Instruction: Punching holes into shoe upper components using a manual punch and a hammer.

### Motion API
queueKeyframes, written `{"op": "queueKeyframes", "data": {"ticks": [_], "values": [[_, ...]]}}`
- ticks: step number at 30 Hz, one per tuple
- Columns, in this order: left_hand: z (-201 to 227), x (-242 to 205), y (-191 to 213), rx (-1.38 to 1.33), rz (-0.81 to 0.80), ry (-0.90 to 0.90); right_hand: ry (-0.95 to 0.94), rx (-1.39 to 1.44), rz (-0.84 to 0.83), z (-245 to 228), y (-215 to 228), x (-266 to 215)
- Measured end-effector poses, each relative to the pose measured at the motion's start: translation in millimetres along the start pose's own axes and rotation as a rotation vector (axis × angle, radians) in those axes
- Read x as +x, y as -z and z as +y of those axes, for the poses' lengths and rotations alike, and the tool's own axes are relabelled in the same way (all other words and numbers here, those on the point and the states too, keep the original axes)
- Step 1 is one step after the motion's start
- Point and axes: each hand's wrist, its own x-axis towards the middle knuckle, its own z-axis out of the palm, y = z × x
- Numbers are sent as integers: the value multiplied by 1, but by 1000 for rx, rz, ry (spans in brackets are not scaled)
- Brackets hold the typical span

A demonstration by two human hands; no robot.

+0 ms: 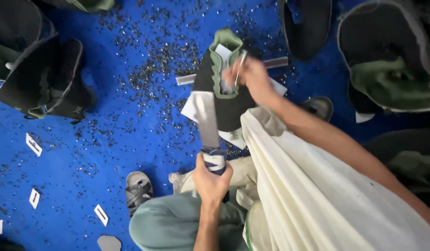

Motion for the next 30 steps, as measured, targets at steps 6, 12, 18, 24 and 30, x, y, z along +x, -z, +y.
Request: {"op": "queueKeyframes", "data": {"ticks": [6,12,18,24,30], "values": [[41,-29,52,-223,185,-209,45,18,-130,-19,3,23],[73,-26,101,-754,29,-714,141,-151,-120,-23,-8,11],[-4,33,-24,84,-10,-167,358,-521,-147,-47,-21,-19],[21,5,10,-90,53,-106,114,250,79,-3,8,21],[91,-19,75,-276,229,-349,8,-105,-15,-29,-2,30]]}}
